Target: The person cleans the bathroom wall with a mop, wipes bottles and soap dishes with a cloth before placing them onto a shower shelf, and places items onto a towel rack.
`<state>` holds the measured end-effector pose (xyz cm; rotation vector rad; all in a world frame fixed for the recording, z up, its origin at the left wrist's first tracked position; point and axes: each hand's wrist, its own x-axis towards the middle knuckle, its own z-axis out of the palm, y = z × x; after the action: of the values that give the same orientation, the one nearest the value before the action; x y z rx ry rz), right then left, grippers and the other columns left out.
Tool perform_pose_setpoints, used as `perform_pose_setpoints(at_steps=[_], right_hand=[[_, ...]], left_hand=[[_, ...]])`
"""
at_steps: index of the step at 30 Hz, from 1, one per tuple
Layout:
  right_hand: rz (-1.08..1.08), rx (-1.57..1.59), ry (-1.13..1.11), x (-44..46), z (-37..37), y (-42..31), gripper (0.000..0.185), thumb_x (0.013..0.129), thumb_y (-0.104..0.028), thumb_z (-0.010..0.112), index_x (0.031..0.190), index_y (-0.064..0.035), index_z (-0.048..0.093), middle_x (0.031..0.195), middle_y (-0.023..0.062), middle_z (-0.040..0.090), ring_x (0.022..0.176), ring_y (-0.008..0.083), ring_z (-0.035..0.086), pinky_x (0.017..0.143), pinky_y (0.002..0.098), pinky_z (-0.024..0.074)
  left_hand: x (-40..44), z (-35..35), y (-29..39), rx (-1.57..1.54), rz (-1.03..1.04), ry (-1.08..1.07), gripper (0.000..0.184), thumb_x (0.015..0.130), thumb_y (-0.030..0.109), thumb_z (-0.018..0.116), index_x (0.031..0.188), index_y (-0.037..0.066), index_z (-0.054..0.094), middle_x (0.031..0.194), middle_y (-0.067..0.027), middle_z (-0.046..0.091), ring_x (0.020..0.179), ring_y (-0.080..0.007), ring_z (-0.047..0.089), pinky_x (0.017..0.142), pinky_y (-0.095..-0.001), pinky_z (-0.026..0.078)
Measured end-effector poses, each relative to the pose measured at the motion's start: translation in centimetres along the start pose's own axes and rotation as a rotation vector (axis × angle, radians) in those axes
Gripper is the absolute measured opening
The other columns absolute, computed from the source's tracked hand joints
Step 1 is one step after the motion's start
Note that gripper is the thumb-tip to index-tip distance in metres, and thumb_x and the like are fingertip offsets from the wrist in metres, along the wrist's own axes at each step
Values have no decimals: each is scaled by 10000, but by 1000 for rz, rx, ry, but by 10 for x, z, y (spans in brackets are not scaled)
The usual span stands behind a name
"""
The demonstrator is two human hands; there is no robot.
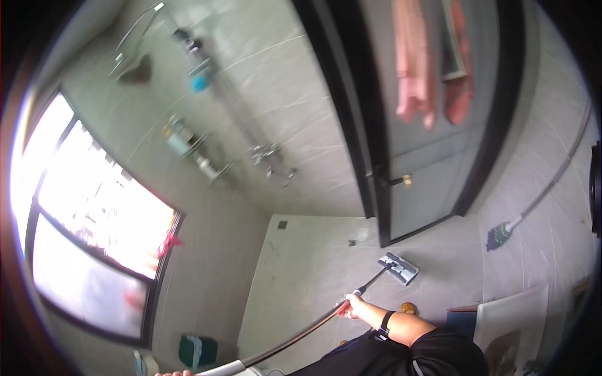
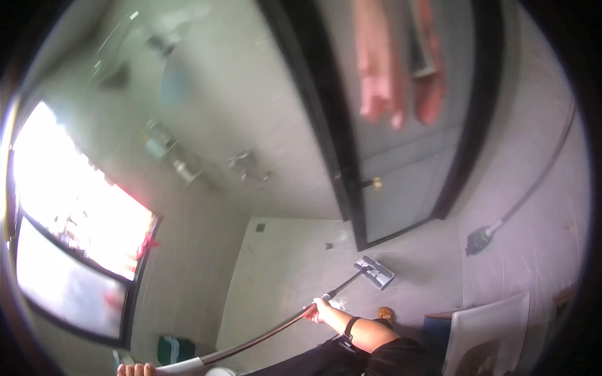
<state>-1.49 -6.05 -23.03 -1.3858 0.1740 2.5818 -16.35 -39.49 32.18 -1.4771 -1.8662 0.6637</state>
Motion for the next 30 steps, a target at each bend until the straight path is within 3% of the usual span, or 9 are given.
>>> perform_pose_setpoints(at_steps=[6, 9, 12, 15, 16, 17, 20, 22, 30], right_hand=[[171, -322, -65, 25, 82, 79, 215, 975, -314, 497, 991, -101, 521, 971, 178, 661, 872, 355, 666, 776, 499, 546], [-171, -982, -192, -17, 114, 92, 421, 947, -282, 565, 1283, -49, 466, 919, 163, 674, 843, 295, 701, 718, 437, 566], [-706, -1859, 24, 19, 35, 72, 316, 870, -228, 561, 1164, -126, 614, 1008, 159, 687, 846, 332, 687, 741, 451, 540], [-417, -2318, 429, -51, -48, 42, 250, 833, -203, 569, 1041, -79, 631, 1046, 182, 682, 1001, 366, 648, 849, 480, 510], [-378, -2409, 438, -67, -92, 34, 237, 828, -175, 567, 1037, -86, 636, 1053, 186, 676, 1011, 377, 639, 842, 490, 505], [-348, -2508, 522, -99, -118, 34, 249, 813, -176, 595, 1046, -112, 653, 1112, 153, 660, 1091, 357, 600, 914, 507, 458], [74, -2624, 712, -178, -193, 48, 425, 773, -228, 659, 1191, -153, 670, 1329, 114, 538, 1316, 305, 396, 1090, 555, 226], [394, -2396, 678, -222, -217, 56, 420, 795, -259, 637, 1193, -134, 674, 1299, 130, 590, 1258, 341, 495, 1044, 553, 331], [152, -2190, 388, -243, -236, 4, 380, 828, -335, 615, 1073, -53, 684, 1105, 187, 664, 1067, 373, 613, 902, 465, 491]], left_hand=[[-55, 0, -27, 281, -236, 133, 106, 929, 198, 611, 837, 187, 663, 777, 33, 597, 712, -149, 584, 774, -327, 452], [-76, 36, -43, 318, -333, 135, 161, 942, 176, 589, 800, 193, 665, 749, 42, 597, 687, -136, 578, 751, -306, 446], [-75, 75, -41, 267, -357, 138, 201, 962, 209, 566, 786, 204, 663, 725, 47, 586, 669, -127, 568, 727, -282, 433], [-62, 105, -44, 196, -356, 57, 230, 991, 237, 506, 826, 219, 665, 725, 41, 555, 682, -133, 548, 708, -296, 423], [-58, 108, -46, 115, -426, -424, 219, 997, 244, 485, 1069, 154, 671, 935, -8, 645, 861, -156, 615, 792, -315, 457], [-52, 132, -50, 33, -448, -251, 170, 877, 180, 549, 995, 125, 659, 870, -50, 629, 830, -210, 598, 795, -349, 441], [-13, 189, -59, -131, -428, -163, 64, 771, 121, 606, 824, 85, 610, 747, -86, 594, 755, -254, 585, 755, -385, 423], [24, 210, -65, -75, -334, -174, 37, 788, 124, 596, 813, 106, 618, 725, -68, 593, 733, -228, 591, 736, -369, 437], [227, 216, -77, -102, 87, -226, 26, 791, 110, 618, 801, 134, 612, 750, -68, 638, 723, -219, 656, 765, -349, 474]])
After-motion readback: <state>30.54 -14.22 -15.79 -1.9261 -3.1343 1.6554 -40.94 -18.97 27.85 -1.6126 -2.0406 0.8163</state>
